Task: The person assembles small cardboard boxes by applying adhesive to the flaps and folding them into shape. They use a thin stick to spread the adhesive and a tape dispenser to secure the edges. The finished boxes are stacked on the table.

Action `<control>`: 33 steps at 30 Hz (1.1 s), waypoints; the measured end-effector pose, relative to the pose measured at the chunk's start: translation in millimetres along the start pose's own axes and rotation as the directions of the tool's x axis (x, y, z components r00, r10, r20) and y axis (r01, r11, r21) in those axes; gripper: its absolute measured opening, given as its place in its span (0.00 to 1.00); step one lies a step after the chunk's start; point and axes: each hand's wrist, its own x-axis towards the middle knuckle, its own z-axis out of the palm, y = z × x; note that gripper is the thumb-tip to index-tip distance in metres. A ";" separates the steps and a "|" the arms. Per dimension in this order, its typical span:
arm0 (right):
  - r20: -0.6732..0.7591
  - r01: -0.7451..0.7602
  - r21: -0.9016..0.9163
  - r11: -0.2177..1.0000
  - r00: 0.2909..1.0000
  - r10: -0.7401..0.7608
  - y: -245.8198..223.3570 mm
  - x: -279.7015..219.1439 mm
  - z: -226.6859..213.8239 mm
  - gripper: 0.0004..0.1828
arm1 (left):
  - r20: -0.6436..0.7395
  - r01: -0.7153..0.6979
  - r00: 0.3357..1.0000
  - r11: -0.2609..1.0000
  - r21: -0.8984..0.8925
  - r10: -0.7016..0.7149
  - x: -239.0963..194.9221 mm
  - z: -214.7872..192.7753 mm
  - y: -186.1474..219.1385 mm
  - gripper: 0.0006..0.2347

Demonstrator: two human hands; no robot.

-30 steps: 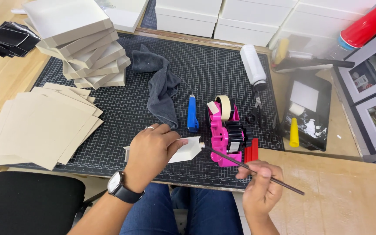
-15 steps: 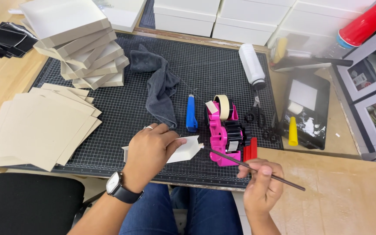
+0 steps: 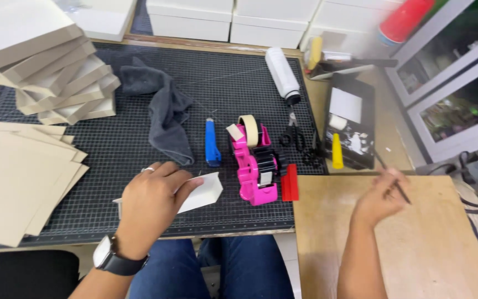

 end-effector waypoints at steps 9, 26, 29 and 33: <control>0.158 -0.192 -0.239 0.952 0.960 0.233 76.2 -10.7 -20.3 0.17 | 0.041 0.047 0.998 0.999 0.023 -0.048 -1.3 1.6 -3.1 0.15; 0.952 -0.251 0.146 0.957 0.300 -0.066 -168.4 -123.6 70.3 0.33 | 0.114 -0.055 0.992 0.999 0.003 0.054 6.5 7.9 -8.8 0.13; 0.971 -0.445 0.197 0.874 0.214 -0.109 -141.9 -145.8 103.7 0.36 | 0.192 0.027 0.981 0.998 0.051 -0.037 14.0 -0.7 -3.1 0.09; 0.974 -0.561 0.201 0.803 0.204 -0.102 -137.2 -154.6 107.8 0.25 | 0.199 -0.016 0.980 0.999 0.048 0.007 20.9 5.5 2.1 0.06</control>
